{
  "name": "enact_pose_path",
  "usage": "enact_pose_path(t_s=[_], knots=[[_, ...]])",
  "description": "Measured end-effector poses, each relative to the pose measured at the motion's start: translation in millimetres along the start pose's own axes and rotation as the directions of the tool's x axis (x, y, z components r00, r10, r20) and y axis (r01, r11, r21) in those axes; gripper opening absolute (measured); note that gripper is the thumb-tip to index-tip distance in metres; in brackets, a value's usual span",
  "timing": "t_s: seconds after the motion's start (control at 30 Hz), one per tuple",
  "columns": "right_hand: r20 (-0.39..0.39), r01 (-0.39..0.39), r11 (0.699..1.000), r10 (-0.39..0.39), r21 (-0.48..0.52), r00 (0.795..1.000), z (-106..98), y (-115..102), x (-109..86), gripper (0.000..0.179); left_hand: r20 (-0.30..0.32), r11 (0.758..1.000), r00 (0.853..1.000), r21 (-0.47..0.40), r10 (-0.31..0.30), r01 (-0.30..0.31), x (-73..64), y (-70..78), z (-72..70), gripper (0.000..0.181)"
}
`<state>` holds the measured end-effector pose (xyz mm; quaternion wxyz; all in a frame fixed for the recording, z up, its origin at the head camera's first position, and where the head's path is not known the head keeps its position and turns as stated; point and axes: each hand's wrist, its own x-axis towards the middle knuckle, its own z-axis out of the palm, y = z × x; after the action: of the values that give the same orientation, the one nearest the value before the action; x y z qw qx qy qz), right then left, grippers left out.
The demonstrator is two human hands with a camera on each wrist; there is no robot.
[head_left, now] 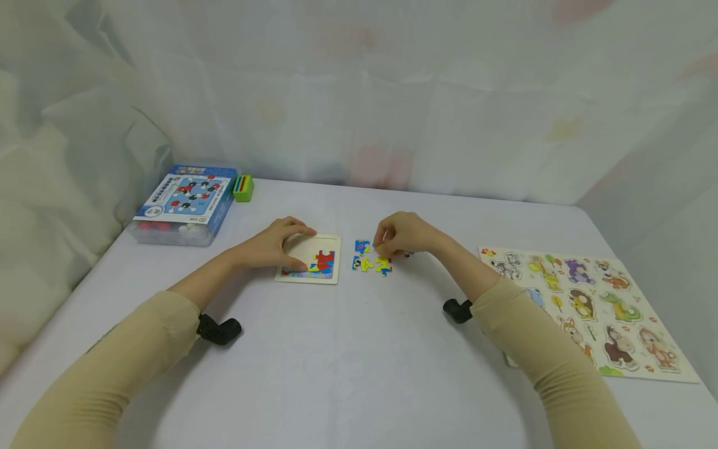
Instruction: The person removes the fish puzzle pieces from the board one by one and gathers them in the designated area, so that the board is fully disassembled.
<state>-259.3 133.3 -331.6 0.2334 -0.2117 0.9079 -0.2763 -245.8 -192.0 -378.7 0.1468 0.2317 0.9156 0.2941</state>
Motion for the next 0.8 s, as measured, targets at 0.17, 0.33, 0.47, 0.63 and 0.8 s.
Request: enact_pose_path(t_s=[0.17,0.33,0.47,0.63,0.8], knots=[[0.000,0.054,0.998,-0.054,0.027,0.999,7,-7,6.5,0.013,0.003,1.000,1.000,0.020,-0.003,0.003,-0.2,5.5,-0.7,0.076],[-0.002,0.125,0.991,-0.125,0.053,0.992,15,-18,14.3,0.014,-0.002,1.000,1.000,0.026,0.012,-0.012,3.1,11.7,0.1,0.079],[0.005,0.147,0.986,-0.148,0.081,0.989,20,-30,19.8,0.013,0.005,0.999,1.000,0.018,0.027,-0.027,6.6,14.9,2.8,0.079],[0.008,0.172,0.981,-0.173,0.086,0.985,26,-41,27.2,0.014,0.012,0.999,0.999,0.022,0.050,-0.050,9.1,18.6,6.3,0.077],[0.020,0.182,0.979,-0.184,0.095,0.983,30,-50,33.6,0.018,0.014,0.998,0.998,0.023,0.061,-0.061,11.3,21.2,8.6,0.076]])
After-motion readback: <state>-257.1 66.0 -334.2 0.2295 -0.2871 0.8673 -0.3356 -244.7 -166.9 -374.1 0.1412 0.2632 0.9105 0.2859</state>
